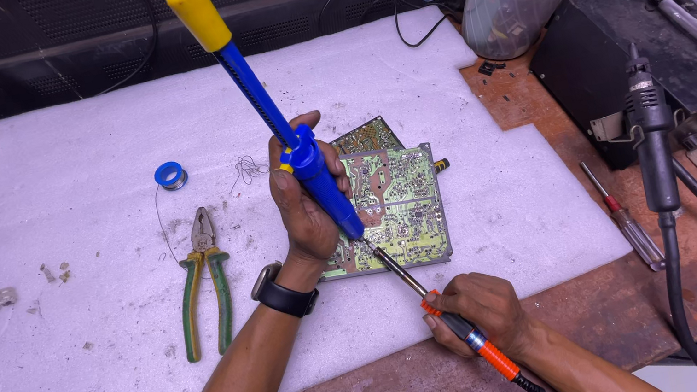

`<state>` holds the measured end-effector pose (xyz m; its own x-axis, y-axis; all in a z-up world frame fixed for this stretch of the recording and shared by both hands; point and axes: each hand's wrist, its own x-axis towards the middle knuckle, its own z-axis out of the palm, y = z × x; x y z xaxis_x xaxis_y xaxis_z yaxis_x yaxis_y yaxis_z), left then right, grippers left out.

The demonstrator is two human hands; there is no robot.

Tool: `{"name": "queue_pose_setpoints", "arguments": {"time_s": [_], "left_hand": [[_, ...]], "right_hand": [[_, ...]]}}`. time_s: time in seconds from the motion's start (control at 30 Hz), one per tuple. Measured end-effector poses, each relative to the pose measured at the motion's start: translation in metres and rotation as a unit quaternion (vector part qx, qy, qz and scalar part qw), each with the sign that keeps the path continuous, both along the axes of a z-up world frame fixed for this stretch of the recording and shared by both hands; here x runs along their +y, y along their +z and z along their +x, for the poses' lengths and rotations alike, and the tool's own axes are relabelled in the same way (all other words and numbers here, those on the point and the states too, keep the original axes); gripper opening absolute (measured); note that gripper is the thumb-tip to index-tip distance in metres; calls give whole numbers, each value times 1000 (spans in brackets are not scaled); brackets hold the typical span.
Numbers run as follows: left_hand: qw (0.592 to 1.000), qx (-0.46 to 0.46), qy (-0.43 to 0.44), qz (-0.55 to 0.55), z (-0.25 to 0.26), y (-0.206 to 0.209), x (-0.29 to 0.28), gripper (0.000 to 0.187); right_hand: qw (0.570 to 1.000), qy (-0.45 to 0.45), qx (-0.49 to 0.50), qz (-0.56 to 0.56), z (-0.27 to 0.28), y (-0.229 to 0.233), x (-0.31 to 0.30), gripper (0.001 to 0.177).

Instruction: The person uses a soldering iron and a desoldering pump to remove solder from a green circuit board. They repeatedly heat solder joints with the iron and use the pump to extract the molten solder, working on multiple points across the board.

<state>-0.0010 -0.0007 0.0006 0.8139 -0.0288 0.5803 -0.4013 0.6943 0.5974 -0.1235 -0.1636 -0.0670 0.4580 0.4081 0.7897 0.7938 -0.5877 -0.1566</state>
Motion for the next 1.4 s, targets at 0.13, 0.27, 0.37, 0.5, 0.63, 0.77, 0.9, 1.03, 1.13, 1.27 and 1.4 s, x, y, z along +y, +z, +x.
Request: {"name": "queue_pose_setpoints", "arguments": {"time_s": [0.13, 0.27, 0.37, 0.5, 0.63, 0.77, 0.9, 1.03, 1.13, 1.27, 1.4], "left_hand": [[1000, 6, 0, -3, 0, -2, -1, 65], [1000, 2, -3, 10, -4, -2, -4, 66], [998, -36, 2, 61, -10, -11, -5, 65], [985, -154, 34, 74, -13, -35, -14, 55], [981, -159, 61, 97, -9, -25, -6, 63], [983, -133, 118, 46, -3, -3, 10, 67], [950, -179, 155, 201, -4, 1, 37, 51], [853, -263, 179, 415, -14, -23, 59, 32], [714, -308, 133, 615, -40, -35, 66, 40], [623, -361, 173, 671, -65, -38, 61, 26], [556, -426, 266, 663, -69, -35, 63, 12]], "right_hand": [[1000, 1, -4, 1, 0, -2, 0, 14], [1000, -7, 0, 2, 0, -2, -1, 15], [1000, -4, 3, 28, -1, -1, -1, 13], [996, 10, -28, 82, 0, -8, -12, 10], [990, 4, -4, 144, 4, -23, -20, 12], [983, -65, 46, 168, 0, -24, -21, 18], [950, -89, 126, 273, -1, -22, -17, 22], [910, -50, 95, 400, 9, -19, -27, 23], [886, -84, 99, 445, 4, 1, -24, 23], [790, 5, 216, 573, -10, 33, -10, 27], [725, 77, 324, 603, -12, 31, -18, 23]]}}
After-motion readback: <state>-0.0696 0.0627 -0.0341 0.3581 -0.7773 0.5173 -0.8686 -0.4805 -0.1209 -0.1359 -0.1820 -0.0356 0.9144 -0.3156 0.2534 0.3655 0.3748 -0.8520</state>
